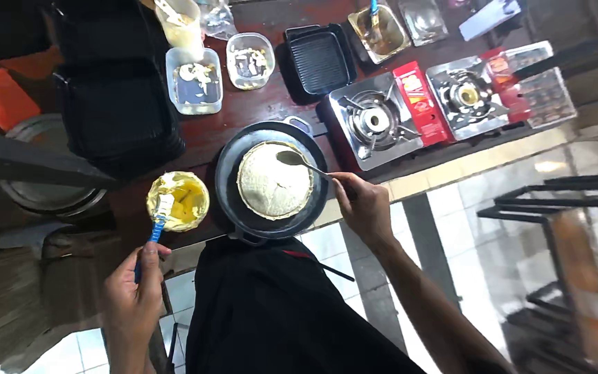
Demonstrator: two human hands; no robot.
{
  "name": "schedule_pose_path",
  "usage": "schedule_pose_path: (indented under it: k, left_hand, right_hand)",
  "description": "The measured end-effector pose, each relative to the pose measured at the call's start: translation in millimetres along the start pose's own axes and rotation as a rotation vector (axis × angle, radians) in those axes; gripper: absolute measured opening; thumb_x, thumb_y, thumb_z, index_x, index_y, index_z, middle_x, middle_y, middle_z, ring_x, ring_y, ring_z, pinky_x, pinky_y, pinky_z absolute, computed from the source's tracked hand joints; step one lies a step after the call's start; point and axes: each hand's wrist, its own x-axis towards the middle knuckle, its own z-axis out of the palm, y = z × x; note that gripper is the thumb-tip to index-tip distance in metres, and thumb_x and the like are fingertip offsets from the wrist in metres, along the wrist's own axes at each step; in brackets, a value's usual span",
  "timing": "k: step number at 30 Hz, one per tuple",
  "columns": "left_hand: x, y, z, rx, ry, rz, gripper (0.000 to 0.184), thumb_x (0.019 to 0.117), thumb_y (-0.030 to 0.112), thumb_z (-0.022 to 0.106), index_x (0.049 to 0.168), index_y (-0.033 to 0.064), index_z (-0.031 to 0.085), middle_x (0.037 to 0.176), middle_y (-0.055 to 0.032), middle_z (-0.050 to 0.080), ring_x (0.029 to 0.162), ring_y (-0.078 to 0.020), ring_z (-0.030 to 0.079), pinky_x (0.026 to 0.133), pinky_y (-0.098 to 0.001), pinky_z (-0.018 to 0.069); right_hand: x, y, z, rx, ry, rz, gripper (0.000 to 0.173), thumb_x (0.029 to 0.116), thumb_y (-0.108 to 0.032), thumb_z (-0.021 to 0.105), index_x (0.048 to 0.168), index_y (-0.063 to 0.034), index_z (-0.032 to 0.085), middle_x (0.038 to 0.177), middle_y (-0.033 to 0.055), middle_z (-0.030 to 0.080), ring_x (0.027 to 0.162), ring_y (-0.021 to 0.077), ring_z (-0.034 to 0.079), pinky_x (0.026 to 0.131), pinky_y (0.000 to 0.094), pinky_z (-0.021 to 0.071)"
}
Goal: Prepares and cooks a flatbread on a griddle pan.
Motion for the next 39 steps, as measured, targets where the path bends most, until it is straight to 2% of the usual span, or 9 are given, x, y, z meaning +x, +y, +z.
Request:
schedule_pose_path:
  k: [2, 7, 12, 20, 25, 30, 32, 35, 39]
  left_hand:
    - [-6, -8, -13, -0.032, 0.029, -0.059, 0.032, 0.1083, 0.030, 0.045, 0.101, 0.0103, 0.069, 0.061, 0.0126, 0.048, 0.045, 0.0008, 0.042, 0.041, -0.0174, 0.0361]
    - [-14, -23, -39, -0.040, 0.051, -0.138, 0.033, 0.1080, 0.030, 0.044, 0.100, 0.0108, 0.070, 0.063, 0.0122, 0.050, 0.047, 0.0009, 0.043, 0.043, -0.0167, 0.0377]
    - [-16, -35, -53, -0.053, 0.016, -0.152, 0.031, 0.1070, 0.031, 0.046, 0.095, 0.0133, 0.069, 0.063, 0.0128, 0.051, 0.047, 0.0017, 0.043, 0.043, -0.0163, 0.0374]
    - [-13, -60, -57, -0.051, -0.010, -0.094, 0.034, 0.1073, 0.033, 0.047, 0.095, 0.0130, 0.071, 0.064, 0.0113, 0.053, 0.049, 0.0012, 0.045, 0.044, -0.0167, 0.0382]
    - [-11, -77, -55, -0.024, 0.006, -0.069, 0.038, 0.1068, 0.039, 0.047, 0.094, 0.0124, 0.071, 0.066, 0.0106, 0.055, 0.051, 0.0030, 0.046, 0.048, -0.0163, 0.0395]
    - [-3, -90, -29, -0.232, 0.029, -0.088, 0.031, 0.1094, 0.026, 0.043, 0.098, 0.0074, 0.065, 0.073, 0.0085, 0.058, 0.057, 0.0014, 0.051, 0.051, -0.0160, 0.0441]
    - [-3, -87, -19, -0.294, 0.025, -0.104, 0.034, 0.1109, 0.025, 0.038, 0.100, 0.0057, 0.063, 0.082, 0.0043, 0.067, 0.062, -0.0032, 0.060, 0.053, -0.0198, 0.0504]
    - [-3, -84, -8, -0.388, -0.013, -0.102, 0.038, 0.1117, 0.025, 0.035, 0.108, 0.0009, 0.063, 0.110, -0.0071, 0.074, 0.078, -0.0185, 0.075, 0.061, -0.0337, 0.0644]
    - [-2, -81, 10, -0.547, -0.008, -0.145, 0.036, 0.1113, 0.021, 0.036, 0.116, -0.0041, 0.062, 0.122, -0.0140, 0.070, 0.096, -0.0292, 0.075, 0.078, -0.0439, 0.0670]
  right_hand:
    - [3, -45, 14, 0.013, 0.054, -0.191, 0.021, 0.1004, -0.013, 0.060, 0.112, -0.0056, 0.075, 0.082, 0.0093, 0.074, 0.066, 0.0185, 0.068, 0.062, 0.0346, 0.0568]
    - [22, -120, 65, 0.041, 0.068, -0.691, 0.018, 0.1003, -0.011, 0.063, 0.115, -0.0054, 0.073, 0.081, 0.0088, 0.071, 0.070, 0.0215, 0.065, 0.068, 0.0363, 0.0529]
    - [56, -160, 104, 0.049, -0.099, -0.840, 0.019, 0.1006, -0.009, 0.061, 0.114, -0.0062, 0.073, 0.087, 0.0106, 0.069, 0.077, 0.0252, 0.066, 0.071, 0.0382, 0.0536]
    - [90, -198, 112, 0.045, -0.450, -0.773, 0.019, 0.1014, -0.013, 0.060, 0.112, -0.0121, 0.076, 0.106, 0.0072, 0.069, 0.095, 0.0231, 0.067, 0.086, 0.0392, 0.0558]
    - [78, -188, 61, 0.211, -0.343, -0.558, 0.023, 0.1000, -0.011, 0.062, 0.116, -0.0132, 0.078, 0.111, 0.0022, 0.075, 0.098, 0.0107, 0.071, 0.088, 0.0318, 0.0595]
    - [44, -171, 34, 0.159, -0.318, -0.290, 0.024, 0.1004, -0.018, 0.060, 0.116, -0.0207, 0.077, 0.106, -0.0050, 0.074, 0.088, 0.0046, 0.070, 0.080, 0.0322, 0.0614]
    - [36, -171, 34, 0.130, -0.297, -0.263, 0.023, 0.1006, -0.017, 0.060, 0.115, -0.0190, 0.078, 0.105, -0.0043, 0.074, 0.086, 0.0050, 0.070, 0.078, 0.0318, 0.0615]
    - [38, -176, 36, 0.111, -0.259, -0.254, 0.024, 0.0995, -0.014, 0.060, 0.115, -0.0182, 0.077, 0.106, -0.0033, 0.074, 0.086, 0.0060, 0.071, 0.079, 0.0315, 0.0617]
    - [45, -177, 36, 0.082, -0.306, -0.253, 0.024, 0.0993, -0.013, 0.059, 0.114, -0.0175, 0.077, 0.104, -0.0021, 0.074, 0.085, 0.0089, 0.071, 0.079, 0.0361, 0.0613]
